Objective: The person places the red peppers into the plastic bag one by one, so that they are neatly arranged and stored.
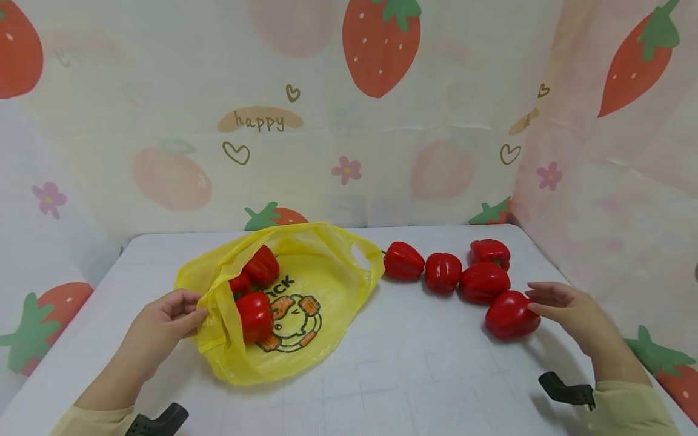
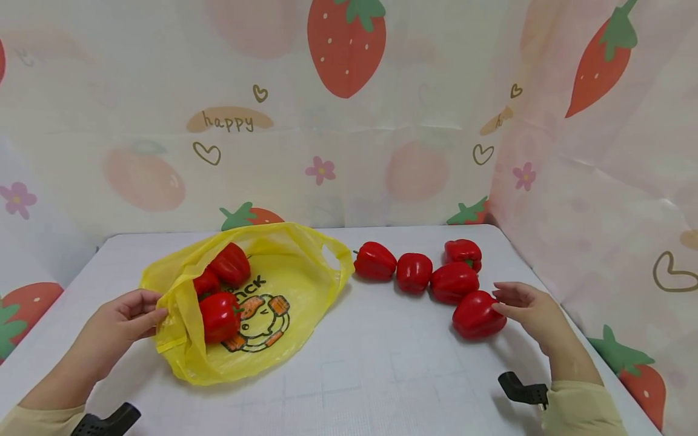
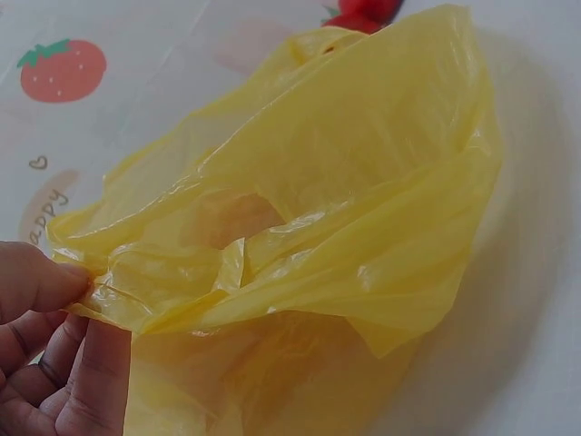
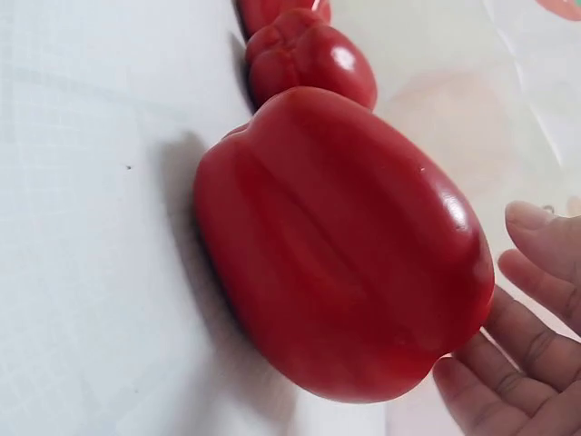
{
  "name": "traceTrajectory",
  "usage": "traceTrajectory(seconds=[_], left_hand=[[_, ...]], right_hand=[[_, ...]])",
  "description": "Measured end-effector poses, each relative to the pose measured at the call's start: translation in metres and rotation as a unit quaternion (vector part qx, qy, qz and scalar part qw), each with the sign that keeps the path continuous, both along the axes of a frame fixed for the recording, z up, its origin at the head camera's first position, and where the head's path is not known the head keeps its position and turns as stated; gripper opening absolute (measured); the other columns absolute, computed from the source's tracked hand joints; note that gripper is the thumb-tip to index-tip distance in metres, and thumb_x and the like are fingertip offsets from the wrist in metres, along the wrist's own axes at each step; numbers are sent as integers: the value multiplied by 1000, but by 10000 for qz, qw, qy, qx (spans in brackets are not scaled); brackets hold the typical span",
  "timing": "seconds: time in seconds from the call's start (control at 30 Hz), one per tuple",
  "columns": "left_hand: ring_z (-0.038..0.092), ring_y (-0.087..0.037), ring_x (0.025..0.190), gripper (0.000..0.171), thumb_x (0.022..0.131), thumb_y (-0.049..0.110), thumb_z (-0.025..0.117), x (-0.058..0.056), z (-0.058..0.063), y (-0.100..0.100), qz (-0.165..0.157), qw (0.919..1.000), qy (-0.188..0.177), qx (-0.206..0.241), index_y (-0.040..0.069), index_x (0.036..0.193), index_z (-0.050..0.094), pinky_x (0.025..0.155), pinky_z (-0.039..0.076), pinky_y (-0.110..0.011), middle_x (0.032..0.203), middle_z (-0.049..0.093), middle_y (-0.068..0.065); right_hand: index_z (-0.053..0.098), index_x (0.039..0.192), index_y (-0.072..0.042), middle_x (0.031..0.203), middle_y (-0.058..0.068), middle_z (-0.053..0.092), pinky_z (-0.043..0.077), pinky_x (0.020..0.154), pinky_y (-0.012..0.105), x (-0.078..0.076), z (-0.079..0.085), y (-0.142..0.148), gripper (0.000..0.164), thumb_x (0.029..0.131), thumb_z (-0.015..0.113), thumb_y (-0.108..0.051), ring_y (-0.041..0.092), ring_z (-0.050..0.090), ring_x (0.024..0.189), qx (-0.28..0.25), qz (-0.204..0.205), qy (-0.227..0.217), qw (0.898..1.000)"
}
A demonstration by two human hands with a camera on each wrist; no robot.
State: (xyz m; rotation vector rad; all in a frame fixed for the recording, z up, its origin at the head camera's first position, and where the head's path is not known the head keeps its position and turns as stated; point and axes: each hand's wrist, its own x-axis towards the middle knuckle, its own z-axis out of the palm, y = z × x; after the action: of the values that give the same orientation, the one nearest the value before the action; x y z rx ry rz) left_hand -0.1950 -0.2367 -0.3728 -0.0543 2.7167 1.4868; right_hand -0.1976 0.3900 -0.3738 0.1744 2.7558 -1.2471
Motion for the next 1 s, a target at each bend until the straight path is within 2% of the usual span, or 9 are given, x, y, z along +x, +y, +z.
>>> traceTrajectory(seconds=[0.4, 0.57, 0.8, 1.0], left_hand=[[58, -11, 83, 47, 87, 35, 61, 0, 0, 1, -8, 10000, -18, 2, 2, 118, 50, 71, 53, -21, 103, 59, -11], [57, -11, 83, 47, 87, 35, 61, 1, 1, 1, -9, 10000, 9, 4, 2, 118, 50, 71, 53, -21, 103, 59, -11], [58, -10, 81, 47, 87, 35, 61, 2, 2, 0, -20, 9999, 75, 65, 1, 117, 50, 70, 53, -21, 101, 59, -11], [59, -9, 81, 47, 87, 34, 62, 2, 1, -2, -48, 9998, 144, 152, 0, 117, 51, 70, 53, -21, 100, 60, -11]], right_hand=[[35, 137, -1, 131, 26, 43, 44, 90, 52, 1, -12, 3, 70, 85, 62, -38, 40, 43, 116, 24, 162, 54, 9999], [35, 136, 2, 130, 28, 43, 44, 89, 52, 0, -15, 2, 69, 85, 63, -35, 41, 45, 113, -9, 206, 66, 9998], [29, 139, 0, 132, 29, 36, 48, 83, 49, -2, -17, 1, 85, 78, 67, -45, 43, 41, 113, 98, 3, -368, 9993], [25, 141, -1, 138, 30, 26, 44, 86, 55, -5, -17, -1, 91, 76, 68, -47, 49, 27, 121, 43, 51, -505, 9987]])
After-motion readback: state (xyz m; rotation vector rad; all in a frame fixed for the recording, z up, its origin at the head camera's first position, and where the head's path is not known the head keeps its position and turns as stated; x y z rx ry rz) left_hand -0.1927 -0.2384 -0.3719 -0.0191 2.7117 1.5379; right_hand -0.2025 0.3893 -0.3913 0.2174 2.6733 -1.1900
